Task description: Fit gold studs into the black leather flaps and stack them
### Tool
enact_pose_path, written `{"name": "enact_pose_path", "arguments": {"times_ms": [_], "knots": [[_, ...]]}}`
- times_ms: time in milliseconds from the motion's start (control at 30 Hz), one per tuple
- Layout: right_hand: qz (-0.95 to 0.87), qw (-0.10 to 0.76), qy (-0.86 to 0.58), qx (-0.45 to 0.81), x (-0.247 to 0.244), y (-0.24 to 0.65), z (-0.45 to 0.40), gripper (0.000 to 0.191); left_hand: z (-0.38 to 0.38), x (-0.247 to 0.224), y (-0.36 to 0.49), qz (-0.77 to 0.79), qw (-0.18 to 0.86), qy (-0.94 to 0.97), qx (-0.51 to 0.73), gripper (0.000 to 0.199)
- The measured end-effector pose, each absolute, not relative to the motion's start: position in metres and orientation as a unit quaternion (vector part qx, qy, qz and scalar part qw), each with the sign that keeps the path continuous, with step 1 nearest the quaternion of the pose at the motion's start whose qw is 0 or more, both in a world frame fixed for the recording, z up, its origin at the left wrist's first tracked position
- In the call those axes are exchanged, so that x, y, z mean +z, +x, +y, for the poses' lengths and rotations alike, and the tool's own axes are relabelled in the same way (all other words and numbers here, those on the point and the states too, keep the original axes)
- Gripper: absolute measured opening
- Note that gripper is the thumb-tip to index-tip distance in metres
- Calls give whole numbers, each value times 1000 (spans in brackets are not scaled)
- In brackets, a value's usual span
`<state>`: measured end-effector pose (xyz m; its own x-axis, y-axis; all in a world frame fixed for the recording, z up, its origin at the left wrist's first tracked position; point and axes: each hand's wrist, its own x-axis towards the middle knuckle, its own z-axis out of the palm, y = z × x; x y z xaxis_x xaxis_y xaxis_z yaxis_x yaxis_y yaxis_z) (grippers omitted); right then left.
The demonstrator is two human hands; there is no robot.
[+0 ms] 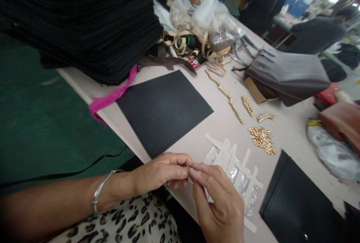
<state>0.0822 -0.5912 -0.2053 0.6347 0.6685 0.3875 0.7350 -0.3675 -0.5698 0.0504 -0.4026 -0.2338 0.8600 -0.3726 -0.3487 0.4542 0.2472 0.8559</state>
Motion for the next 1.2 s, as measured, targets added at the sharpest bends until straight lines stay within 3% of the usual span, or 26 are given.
{"name": "enact_pose_path", "arguments": {"times_ms": [200, 400, 600, 833, 1200], "knots": [[-499, 301, -809, -75, -197, 88, -584, 35, -402, -231, 54, 48, 786, 554, -271, 15], [-546, 277, -789, -55, -192, 96, -569, 23, -386, -228, 46, 60, 755, 593, -273, 11], [-576, 337, -731, 138, -187, 112, -549, 18, -362, -224, 28, 42, 746, 613, -257, 5], [-562, 296, -712, 300, -174, 122, -514, 17, -338, -230, 23, 45, 758, 585, -284, 8], [-549, 282, -739, 270, -174, 121, -503, 20, -328, -231, 30, 80, 789, 546, -270, 9]]}}
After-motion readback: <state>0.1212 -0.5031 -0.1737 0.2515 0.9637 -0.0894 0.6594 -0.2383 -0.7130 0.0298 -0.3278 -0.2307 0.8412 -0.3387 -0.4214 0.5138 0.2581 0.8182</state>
